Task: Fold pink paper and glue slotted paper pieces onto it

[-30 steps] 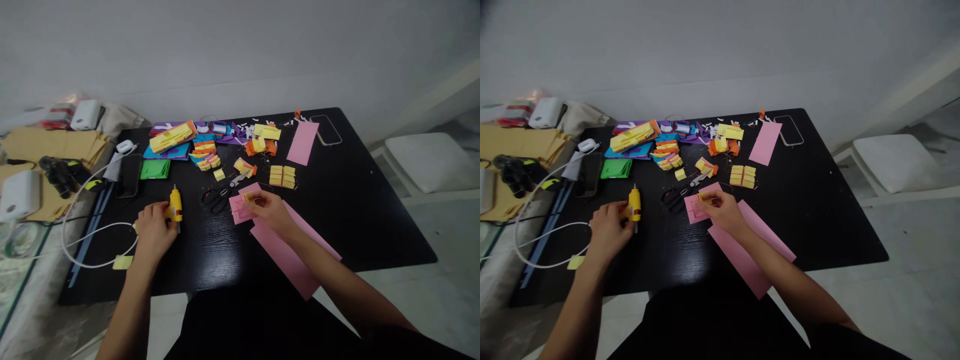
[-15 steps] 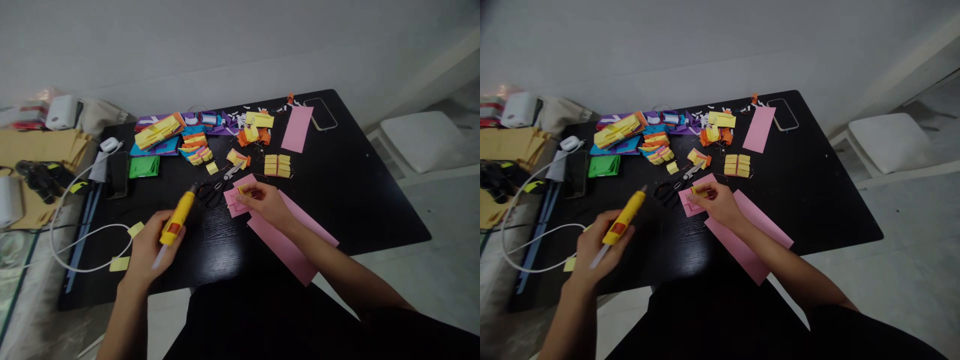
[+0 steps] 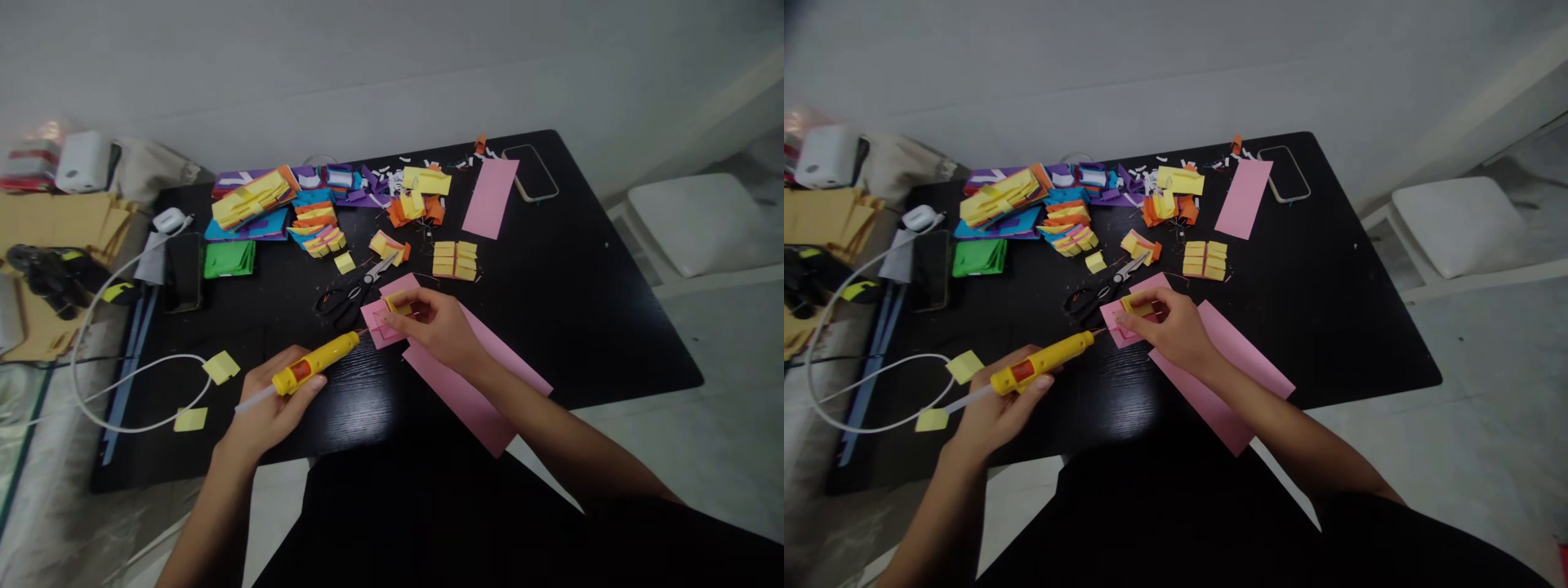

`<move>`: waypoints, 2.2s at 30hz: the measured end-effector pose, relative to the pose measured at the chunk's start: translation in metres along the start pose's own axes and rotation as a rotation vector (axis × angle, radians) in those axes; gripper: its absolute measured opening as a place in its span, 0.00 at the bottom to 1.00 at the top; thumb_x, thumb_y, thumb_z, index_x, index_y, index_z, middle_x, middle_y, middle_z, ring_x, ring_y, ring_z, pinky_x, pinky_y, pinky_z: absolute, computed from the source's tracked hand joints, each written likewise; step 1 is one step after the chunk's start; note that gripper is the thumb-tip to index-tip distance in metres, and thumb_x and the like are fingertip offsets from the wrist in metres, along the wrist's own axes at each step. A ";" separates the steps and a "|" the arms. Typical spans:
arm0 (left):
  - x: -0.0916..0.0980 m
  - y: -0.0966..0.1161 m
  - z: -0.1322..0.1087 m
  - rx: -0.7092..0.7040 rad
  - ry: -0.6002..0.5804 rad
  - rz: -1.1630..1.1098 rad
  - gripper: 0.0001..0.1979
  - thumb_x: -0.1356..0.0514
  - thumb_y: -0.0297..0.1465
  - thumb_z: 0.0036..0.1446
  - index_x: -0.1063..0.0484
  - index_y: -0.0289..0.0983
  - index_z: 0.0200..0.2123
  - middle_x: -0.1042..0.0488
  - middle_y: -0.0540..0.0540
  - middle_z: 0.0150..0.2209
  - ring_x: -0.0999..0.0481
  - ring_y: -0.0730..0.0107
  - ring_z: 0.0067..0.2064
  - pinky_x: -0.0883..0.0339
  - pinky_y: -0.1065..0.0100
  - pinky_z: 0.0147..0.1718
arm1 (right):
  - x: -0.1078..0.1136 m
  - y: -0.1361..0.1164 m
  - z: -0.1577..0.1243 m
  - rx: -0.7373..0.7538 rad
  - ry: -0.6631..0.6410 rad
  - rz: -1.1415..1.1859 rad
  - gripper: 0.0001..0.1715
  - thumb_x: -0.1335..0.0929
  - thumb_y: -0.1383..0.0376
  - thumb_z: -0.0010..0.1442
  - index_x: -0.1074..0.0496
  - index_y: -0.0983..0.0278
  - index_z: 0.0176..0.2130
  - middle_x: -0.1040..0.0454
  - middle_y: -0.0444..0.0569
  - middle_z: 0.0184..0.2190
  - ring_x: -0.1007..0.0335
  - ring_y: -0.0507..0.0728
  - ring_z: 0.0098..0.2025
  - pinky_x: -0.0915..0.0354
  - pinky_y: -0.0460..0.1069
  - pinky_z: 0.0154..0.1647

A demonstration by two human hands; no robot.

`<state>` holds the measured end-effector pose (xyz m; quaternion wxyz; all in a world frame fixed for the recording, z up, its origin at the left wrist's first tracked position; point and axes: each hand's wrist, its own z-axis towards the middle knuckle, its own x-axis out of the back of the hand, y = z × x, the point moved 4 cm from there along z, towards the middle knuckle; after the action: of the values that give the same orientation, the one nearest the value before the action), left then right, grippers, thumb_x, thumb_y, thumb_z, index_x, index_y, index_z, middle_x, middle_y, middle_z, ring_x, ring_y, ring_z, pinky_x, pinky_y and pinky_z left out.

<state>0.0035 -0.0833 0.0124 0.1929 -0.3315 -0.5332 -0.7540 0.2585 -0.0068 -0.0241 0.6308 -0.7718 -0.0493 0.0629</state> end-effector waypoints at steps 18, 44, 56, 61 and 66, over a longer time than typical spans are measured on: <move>-0.004 -0.001 0.003 -0.022 0.001 0.042 0.13 0.40 0.33 0.70 0.33 0.40 0.30 0.33 0.53 0.26 0.31 0.73 0.24 0.38 0.69 0.24 | -0.001 -0.006 -0.004 -0.015 -0.003 0.024 0.24 0.16 0.50 0.48 0.18 0.61 0.39 0.15 0.51 0.40 0.19 0.59 0.40 0.24 0.56 0.46; 0.007 0.000 0.008 0.001 0.078 0.175 0.06 0.39 0.34 0.70 0.25 0.39 0.40 0.19 0.46 0.38 0.19 0.64 0.37 0.26 0.66 0.38 | -0.005 -0.004 -0.008 -0.024 -0.033 0.099 0.23 0.15 0.52 0.48 0.18 0.61 0.38 0.15 0.50 0.41 0.19 0.59 0.41 0.23 0.55 0.46; 0.016 -0.101 -0.003 0.380 0.041 0.511 0.23 0.40 0.37 0.58 0.27 0.32 0.55 0.28 0.31 0.55 0.22 0.41 0.56 0.25 0.44 0.57 | -0.003 -0.003 -0.009 -0.001 -0.055 0.193 0.18 0.17 0.55 0.52 0.18 0.62 0.37 0.17 0.47 0.38 0.21 0.56 0.41 0.25 0.53 0.47; 0.016 -0.065 0.006 0.290 0.177 0.520 0.19 0.41 0.31 0.61 0.24 0.33 0.54 0.27 0.29 0.58 0.26 0.36 0.60 0.30 0.37 0.61 | -0.004 -0.006 -0.015 0.057 -0.013 0.163 0.13 0.19 0.60 0.55 0.23 0.61 0.34 0.21 0.44 0.36 0.23 0.54 0.39 0.25 0.52 0.46; -0.015 0.005 0.017 0.179 0.200 -0.077 0.14 0.37 0.35 0.70 0.23 0.40 0.55 0.18 0.42 0.50 0.18 0.60 0.49 0.23 0.59 0.52 | -0.010 -0.012 -0.024 0.068 -0.018 0.238 0.26 0.16 0.64 0.51 0.34 0.58 0.34 0.24 0.39 0.34 0.22 0.53 0.38 0.24 0.50 0.43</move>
<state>0.0221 -0.0701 0.0091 0.2448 -0.2151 -0.5890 -0.7395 0.2519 -0.0288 -0.0072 0.6442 -0.7498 0.0393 0.1460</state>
